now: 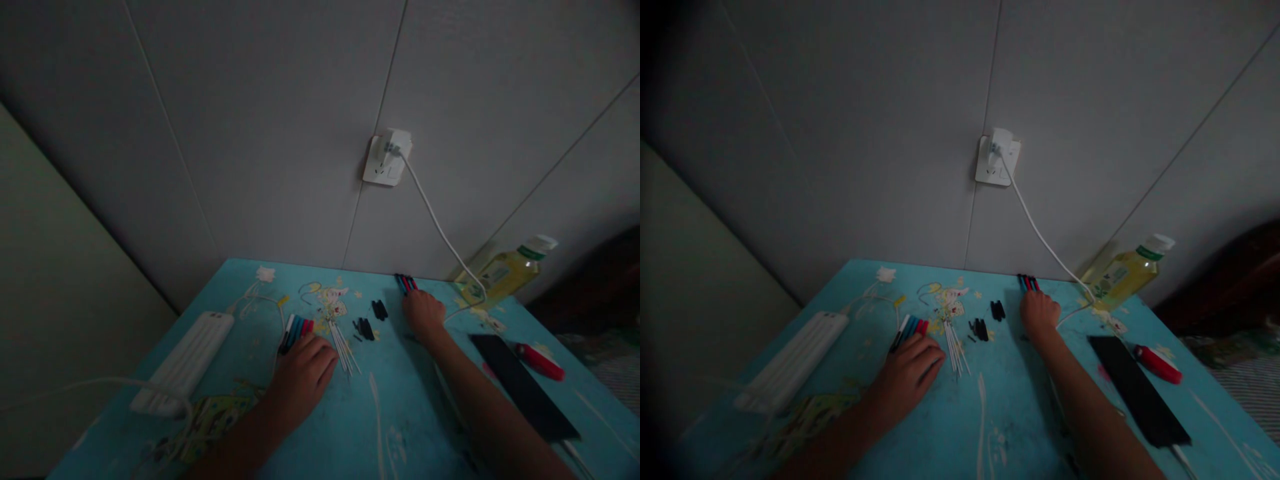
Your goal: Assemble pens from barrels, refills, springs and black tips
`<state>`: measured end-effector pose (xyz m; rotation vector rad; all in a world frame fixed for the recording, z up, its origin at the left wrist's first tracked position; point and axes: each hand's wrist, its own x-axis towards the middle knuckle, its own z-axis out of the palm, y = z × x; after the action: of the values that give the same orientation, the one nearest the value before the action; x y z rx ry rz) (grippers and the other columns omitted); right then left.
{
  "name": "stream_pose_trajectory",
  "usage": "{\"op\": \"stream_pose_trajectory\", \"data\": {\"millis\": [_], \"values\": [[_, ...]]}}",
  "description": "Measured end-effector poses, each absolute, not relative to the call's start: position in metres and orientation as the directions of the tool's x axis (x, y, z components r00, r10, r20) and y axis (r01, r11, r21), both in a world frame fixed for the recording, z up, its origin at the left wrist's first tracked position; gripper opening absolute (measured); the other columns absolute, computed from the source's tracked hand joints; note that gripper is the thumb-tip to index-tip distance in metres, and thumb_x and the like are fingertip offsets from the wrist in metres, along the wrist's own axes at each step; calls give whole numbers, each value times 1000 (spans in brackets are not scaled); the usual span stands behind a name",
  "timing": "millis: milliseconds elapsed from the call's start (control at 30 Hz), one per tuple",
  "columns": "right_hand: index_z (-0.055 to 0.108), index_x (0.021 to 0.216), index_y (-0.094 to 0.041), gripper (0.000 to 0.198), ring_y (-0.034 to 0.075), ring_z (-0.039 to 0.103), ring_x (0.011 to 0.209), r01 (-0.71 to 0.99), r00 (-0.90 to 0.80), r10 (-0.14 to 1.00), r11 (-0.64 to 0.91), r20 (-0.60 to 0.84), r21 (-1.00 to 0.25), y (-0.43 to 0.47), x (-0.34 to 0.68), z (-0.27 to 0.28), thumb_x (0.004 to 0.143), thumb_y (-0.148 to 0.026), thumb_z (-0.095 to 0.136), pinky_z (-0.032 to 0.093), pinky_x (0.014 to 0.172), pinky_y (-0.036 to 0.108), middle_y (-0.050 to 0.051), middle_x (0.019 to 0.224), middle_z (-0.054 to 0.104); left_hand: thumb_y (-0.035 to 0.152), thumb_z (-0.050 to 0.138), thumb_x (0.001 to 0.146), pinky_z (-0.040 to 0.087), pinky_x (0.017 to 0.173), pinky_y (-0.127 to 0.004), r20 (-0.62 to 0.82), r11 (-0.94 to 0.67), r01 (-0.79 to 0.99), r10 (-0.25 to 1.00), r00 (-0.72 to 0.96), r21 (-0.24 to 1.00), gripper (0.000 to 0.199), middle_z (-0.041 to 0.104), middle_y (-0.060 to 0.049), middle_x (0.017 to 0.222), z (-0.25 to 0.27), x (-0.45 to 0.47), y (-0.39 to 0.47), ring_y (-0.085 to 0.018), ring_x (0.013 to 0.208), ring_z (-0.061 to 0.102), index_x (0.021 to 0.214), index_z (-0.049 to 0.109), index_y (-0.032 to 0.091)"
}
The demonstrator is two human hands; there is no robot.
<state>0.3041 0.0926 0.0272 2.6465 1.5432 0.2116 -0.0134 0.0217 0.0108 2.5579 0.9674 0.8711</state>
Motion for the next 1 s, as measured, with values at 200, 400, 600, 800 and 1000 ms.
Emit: {"op": "stream_pose_trajectory", "data": {"millis": [200,400,600,800,1000], "values": [[72,102,-7,32,31,70,93,879,446,888,-458,108,135,91,301,30,94,-15,41,49,78,40,23,104,71,18,51,97,46,92,-39,403,-741,520,669,625,424,14,62,-3,95,10,-13,21,-20,94,54,95,64,20],[70,100,-8,35,30,70,88,906,370,909,-398,190,141,70,290,48,98,-23,39,47,74,37,22,103,70,17,52,96,47,92,-40,425,-742,534,670,609,404,14,63,-4,95,11,-15,23,-21,93,55,95,65,20],[68,97,-19,33,21,69,79,966,205,951,-234,232,108,7,260,47,102,-29,37,43,68,30,10,94,71,17,52,96,47,91,-42,480,-680,638,722,498,361,13,64,-5,93,9,-26,38,-22,92,57,95,65,18],[67,106,-22,24,19,67,82,964,-51,975,105,216,-245,-35,230,17,100,-26,43,48,76,29,5,92,69,20,50,97,47,87,-41,501,-573,756,777,380,316,13,64,-6,95,14,-36,48,-23,93,57,96,63,20],[68,107,-23,21,19,65,84,879,-190,962,255,197,-402,-40,211,8,97,-20,50,50,83,31,5,91,67,21,52,96,47,87,-40,422,-490,830,833,357,266,13,64,-6,94,13,-38,51,-24,93,57,100,65,20]]}}
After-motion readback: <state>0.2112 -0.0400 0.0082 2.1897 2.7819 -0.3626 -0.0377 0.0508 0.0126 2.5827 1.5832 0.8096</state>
